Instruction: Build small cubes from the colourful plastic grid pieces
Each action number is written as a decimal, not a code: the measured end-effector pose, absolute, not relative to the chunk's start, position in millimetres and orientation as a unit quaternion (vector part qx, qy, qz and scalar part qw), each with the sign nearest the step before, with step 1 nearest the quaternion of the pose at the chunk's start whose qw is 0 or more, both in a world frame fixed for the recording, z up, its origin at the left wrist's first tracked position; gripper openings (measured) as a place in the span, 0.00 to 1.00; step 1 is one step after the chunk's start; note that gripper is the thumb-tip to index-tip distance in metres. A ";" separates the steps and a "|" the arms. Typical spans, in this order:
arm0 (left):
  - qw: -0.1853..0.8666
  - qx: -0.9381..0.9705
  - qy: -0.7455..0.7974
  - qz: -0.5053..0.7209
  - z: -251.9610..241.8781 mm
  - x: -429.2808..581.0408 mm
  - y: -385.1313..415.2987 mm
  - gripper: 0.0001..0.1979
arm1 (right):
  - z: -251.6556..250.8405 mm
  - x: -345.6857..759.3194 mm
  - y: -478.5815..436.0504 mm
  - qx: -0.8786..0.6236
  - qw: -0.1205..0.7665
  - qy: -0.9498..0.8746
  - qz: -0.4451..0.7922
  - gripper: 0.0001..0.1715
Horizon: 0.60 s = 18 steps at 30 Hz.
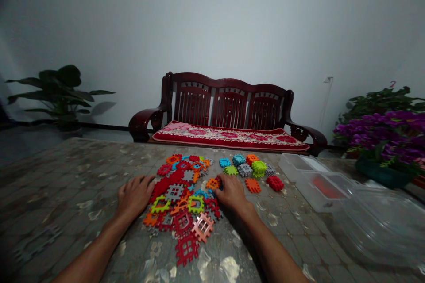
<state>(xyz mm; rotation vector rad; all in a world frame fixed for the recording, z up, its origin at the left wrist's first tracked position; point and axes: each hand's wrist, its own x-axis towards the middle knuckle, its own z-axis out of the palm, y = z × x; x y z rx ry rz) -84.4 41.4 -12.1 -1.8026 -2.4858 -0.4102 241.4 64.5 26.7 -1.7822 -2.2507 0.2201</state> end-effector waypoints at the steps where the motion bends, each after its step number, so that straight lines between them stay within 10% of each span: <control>1: 0.022 -0.582 -0.802 -0.134 -13.0 -84.7 41.8 0.25 | 26.6 241.1 64.2 -0.615 0.130 -0.774 0.075 0.27; 18: 0.041 -0.589 -0.796 -0.131 -21.3 -89.5 45.3 0.24 | 70.5 339.6 139.5 -0.771 0.255 -0.582 -0.033 0.32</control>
